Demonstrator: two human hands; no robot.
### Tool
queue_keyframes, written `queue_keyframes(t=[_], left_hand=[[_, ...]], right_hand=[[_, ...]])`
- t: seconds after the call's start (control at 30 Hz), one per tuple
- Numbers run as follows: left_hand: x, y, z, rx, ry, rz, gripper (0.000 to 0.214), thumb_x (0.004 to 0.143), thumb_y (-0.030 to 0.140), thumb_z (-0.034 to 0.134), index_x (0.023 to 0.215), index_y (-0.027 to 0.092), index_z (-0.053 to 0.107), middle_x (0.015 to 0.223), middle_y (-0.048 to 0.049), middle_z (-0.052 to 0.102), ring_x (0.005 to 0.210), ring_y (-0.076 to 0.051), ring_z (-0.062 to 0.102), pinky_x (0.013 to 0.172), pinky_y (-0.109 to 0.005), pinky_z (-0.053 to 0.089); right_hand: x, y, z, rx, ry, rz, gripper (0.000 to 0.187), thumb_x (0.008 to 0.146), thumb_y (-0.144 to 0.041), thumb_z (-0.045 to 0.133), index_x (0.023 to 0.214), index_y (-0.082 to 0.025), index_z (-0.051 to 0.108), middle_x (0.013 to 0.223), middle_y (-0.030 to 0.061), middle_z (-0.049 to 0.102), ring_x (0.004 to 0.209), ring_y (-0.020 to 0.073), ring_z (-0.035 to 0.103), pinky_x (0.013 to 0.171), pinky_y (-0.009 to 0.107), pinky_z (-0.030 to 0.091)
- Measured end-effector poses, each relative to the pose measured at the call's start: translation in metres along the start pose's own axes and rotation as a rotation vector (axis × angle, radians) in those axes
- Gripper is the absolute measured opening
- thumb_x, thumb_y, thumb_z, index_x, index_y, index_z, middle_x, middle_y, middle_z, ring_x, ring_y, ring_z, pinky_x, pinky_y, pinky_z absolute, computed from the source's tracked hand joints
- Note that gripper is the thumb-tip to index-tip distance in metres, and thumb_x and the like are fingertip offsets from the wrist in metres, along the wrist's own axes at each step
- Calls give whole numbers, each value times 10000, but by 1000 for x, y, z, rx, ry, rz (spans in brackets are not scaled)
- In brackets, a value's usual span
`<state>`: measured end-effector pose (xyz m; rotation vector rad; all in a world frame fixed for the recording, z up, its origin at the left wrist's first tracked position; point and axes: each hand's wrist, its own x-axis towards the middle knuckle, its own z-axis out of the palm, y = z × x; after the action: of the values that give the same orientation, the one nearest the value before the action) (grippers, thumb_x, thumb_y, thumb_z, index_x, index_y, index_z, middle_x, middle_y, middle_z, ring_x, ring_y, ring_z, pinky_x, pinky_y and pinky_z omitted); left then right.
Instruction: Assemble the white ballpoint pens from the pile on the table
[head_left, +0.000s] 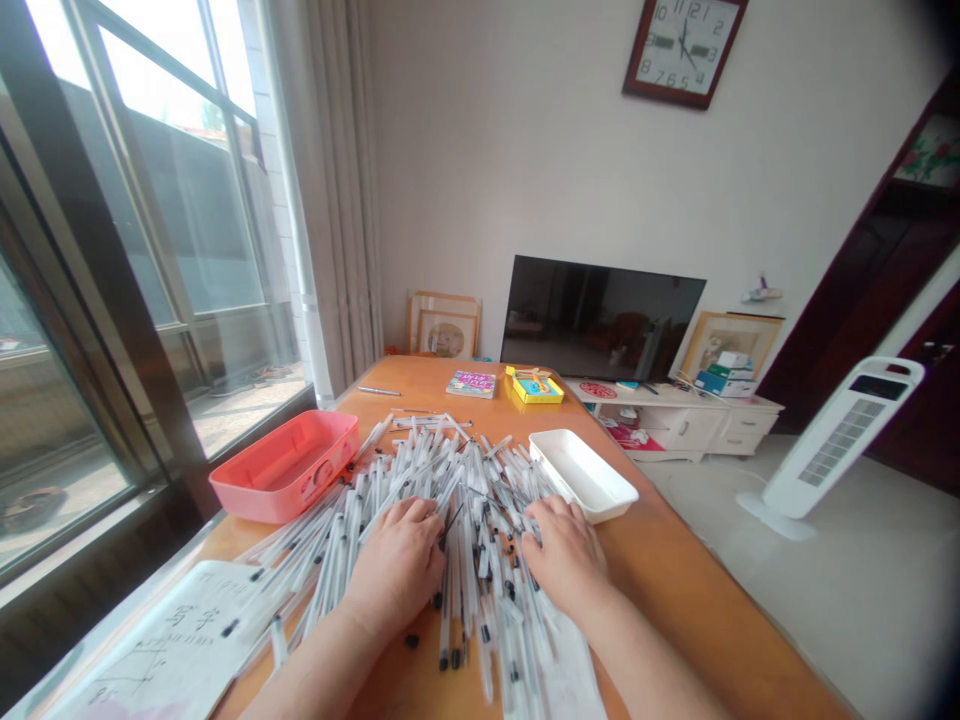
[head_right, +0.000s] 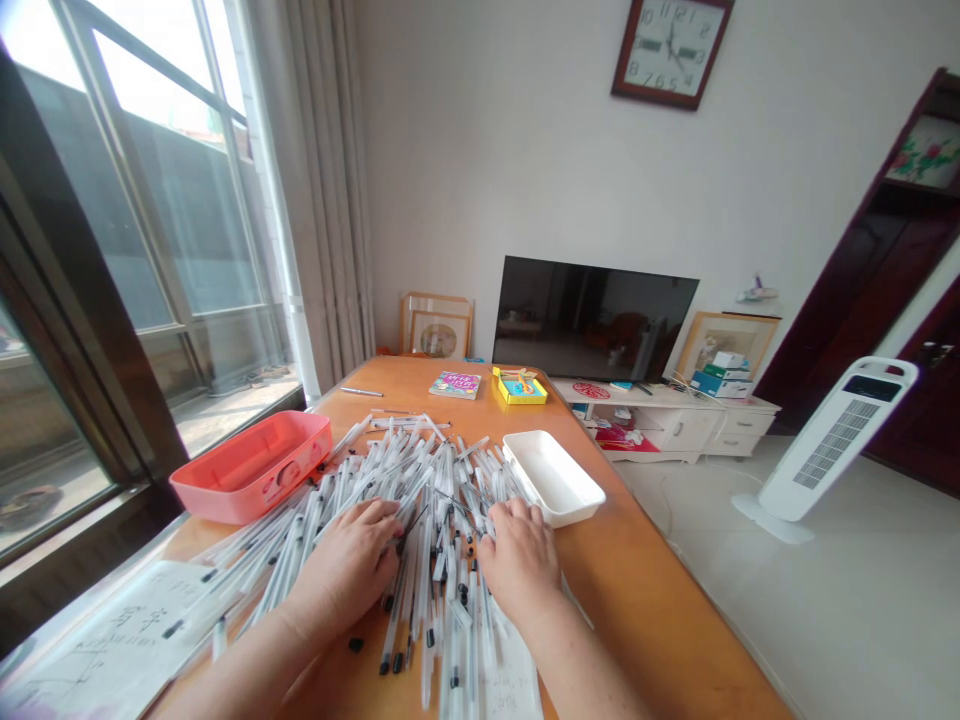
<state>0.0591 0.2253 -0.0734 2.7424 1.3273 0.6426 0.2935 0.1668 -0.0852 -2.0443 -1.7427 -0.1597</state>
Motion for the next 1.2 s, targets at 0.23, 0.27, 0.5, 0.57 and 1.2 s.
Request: queue_keyframes(t=[0.23,0.27,0.5,0.57,1.2], left_hand=[[-3,-7,8,51,44,-41,354,870,143,463,1124,244,688,1301,-93,633,1278,-301,472,1081,-448,313],[-3,-8,9,61,44,-39,363,880,150,451,1144,245,682,1317,-91,627,1290,-301,466,1083,-449,309],[-2,0,9,21,31,-35,392,875,150,456,1193,259,657,1318,-88,635,1278,-303,500,1104,-486,260],[-2,5,7,20,35,-33,405,859,132,465,1194,260,653,1314,-92,638,1287,-312,492,1131,-518,202],[-6,31,4,-170,-126,156,311,928,155,417,1068,285,661,1076,-35,688,1024,-221,636,1135,-478,270]], right_hand=[[-3,-12,-3,272,-32,-126,182,880,-298,591,1003,-253,717,1011,55,700,1012,238,600,915,335,410],[-2,-13,-2,339,-40,-128,206,898,-295,562,1030,-254,715,1016,47,709,999,225,614,901,322,424],[16,13,-8,292,28,149,298,944,-251,410,1028,-225,695,906,41,734,860,190,664,721,261,449],[19,23,-14,213,25,203,265,917,-238,435,953,-213,696,818,56,720,784,203,653,651,265,414],[7,0,-5,-188,-135,178,177,870,-316,520,804,-210,645,782,78,737,727,229,673,561,300,231]])
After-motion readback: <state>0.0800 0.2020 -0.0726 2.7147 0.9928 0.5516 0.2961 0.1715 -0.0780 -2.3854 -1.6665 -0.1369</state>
